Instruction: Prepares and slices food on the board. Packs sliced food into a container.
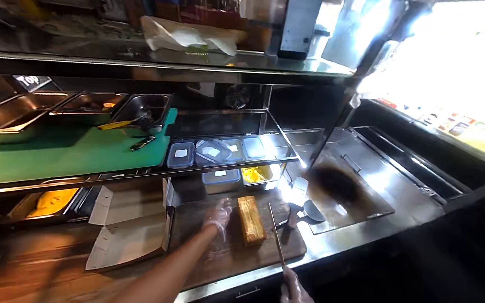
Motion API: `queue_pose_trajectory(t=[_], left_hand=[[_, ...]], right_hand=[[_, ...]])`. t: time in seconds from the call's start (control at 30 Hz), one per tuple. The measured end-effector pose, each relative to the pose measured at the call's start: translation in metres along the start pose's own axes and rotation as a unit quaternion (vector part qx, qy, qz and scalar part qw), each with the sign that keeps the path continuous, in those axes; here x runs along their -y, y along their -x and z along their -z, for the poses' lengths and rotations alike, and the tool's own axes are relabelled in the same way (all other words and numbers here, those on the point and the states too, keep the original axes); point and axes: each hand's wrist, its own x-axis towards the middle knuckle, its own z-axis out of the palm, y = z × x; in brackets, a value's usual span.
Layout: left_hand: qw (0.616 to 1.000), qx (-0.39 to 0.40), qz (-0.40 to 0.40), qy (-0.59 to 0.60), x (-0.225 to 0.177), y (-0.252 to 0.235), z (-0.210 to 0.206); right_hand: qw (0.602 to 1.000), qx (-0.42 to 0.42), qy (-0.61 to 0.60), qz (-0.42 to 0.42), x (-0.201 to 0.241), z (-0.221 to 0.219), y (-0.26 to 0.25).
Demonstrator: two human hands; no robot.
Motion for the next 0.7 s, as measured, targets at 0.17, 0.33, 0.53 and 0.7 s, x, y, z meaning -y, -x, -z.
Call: queue_pose_trajectory(t=[0.17, 0.33, 0.53, 0.7], left_hand=[[0.985, 0.09, -0.083, -0.121, -0.007, -0.063, -0.02], [0.985, 0.166, -0.051, -0.007, -0.015, -0.047, -0.012], [0.97, 0.214, -0.105, 0.04, 0.02, -0.08, -0.008], [0.96, 0.258, -0.103, 0.025, 0.011, -0.081, 0.007]], right_hand=[[0.984, 0.172, 0.045, -0.003, -0.004, -0.011, -0.046], [0.985, 0.168, 0.026, -0.001, 0.004, -0.01, -0.013], [0.975, 0.136, 0.176, 0.012, 0.08, 0.034, -0.017], [0.947, 0.226, 0.226, -0.04, 0.122, 0.045, -0.05]])
